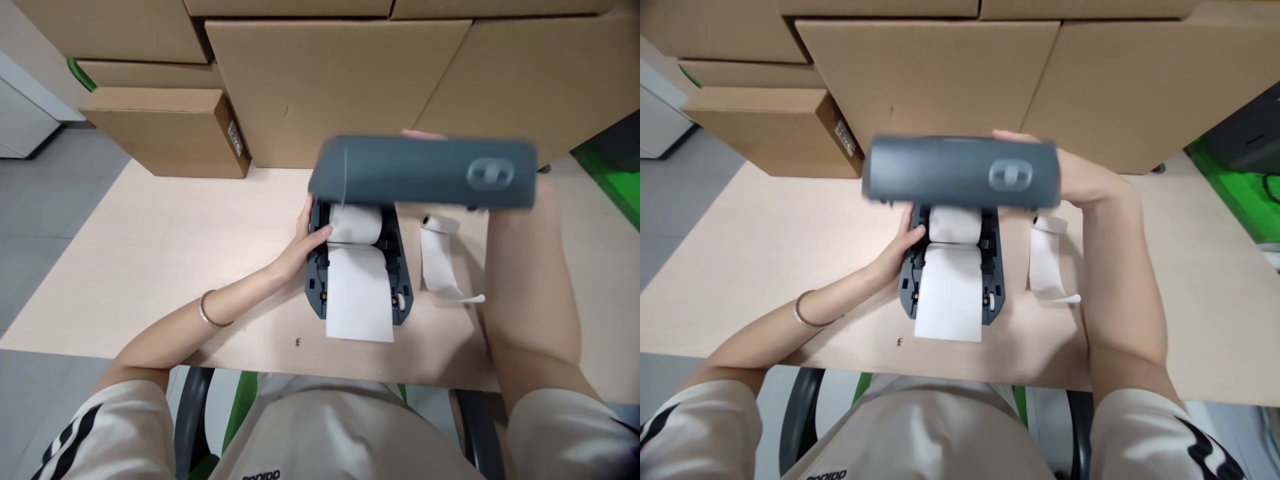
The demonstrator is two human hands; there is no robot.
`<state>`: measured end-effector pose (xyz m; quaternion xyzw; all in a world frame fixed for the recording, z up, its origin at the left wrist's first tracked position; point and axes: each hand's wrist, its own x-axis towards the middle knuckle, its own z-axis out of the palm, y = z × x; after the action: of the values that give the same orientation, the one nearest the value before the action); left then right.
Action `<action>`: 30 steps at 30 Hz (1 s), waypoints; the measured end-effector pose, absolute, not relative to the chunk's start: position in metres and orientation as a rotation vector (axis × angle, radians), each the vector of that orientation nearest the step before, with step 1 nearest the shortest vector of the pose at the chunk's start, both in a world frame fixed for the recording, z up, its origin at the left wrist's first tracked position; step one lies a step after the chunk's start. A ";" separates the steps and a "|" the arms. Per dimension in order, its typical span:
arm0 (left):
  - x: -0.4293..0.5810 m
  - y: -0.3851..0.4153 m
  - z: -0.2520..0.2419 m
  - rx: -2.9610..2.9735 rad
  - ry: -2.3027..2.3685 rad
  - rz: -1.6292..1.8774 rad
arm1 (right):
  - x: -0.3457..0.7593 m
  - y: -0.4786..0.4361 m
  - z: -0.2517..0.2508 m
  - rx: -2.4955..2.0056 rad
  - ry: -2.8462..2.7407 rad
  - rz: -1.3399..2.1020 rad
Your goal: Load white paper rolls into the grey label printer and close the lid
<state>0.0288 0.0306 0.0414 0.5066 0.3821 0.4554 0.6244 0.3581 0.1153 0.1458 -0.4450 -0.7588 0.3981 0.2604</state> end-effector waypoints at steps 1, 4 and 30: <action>0.027 0.030 0.041 1.175 0.903 1.041 | 0.356 0.117 0.143 -1.185 -1.972 1.070; 0.024 0.029 0.044 1.220 0.965 1.030 | 0.344 0.124 0.133 -1.061 -1.855 1.156; 0.008 0.039 0.024 1.584 0.950 1.095 | 0.289 0.065 0.159 -1.518 -2.353 0.151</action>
<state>0.0079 0.0388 0.0244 0.6483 0.3888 0.4483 0.4771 0.2893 0.0645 0.1595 -0.5337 -0.8271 0.0531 0.1680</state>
